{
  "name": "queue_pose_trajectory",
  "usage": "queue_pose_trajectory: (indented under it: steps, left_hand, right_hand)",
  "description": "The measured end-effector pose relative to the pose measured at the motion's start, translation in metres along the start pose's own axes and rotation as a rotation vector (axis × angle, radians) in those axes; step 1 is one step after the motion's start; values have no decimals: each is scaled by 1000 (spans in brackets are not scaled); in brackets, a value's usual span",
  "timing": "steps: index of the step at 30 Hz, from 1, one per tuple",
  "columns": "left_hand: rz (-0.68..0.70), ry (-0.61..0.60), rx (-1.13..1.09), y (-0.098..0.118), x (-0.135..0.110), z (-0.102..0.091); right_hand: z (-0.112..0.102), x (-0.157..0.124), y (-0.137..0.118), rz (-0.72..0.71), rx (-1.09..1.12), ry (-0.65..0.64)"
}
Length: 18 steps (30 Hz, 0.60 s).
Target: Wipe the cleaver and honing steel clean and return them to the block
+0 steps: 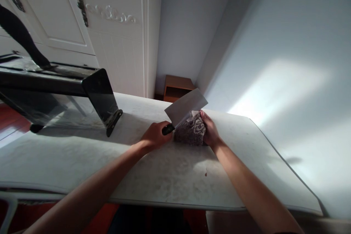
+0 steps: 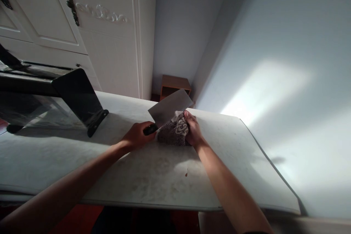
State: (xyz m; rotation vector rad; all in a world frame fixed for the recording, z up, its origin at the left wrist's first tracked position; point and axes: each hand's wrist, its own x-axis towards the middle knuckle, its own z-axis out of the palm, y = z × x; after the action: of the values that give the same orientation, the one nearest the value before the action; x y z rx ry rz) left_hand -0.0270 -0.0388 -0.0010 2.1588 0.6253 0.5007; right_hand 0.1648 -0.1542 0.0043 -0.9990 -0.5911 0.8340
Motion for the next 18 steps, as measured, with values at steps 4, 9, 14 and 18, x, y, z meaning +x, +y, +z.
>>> queue_pose_trajectory:
  steps: [4, 9, 14, 18]
  left_hand:
    - [27, 30, 30, 1, -3, 7]
    - [22, 50, 35, 6, -6, 9]
    - [19, 44, 98, 8, -10, 9]
    - [16, 29, 127, 7, -10, 10]
  right_hand:
    - [20, -11, 6, 36, -16, -14]
    - [30, -18, 13, 54, -78, -42]
    - [25, -20, 19, 88, -158, -100]
    - [20, -19, 20, 73, -232, -87]
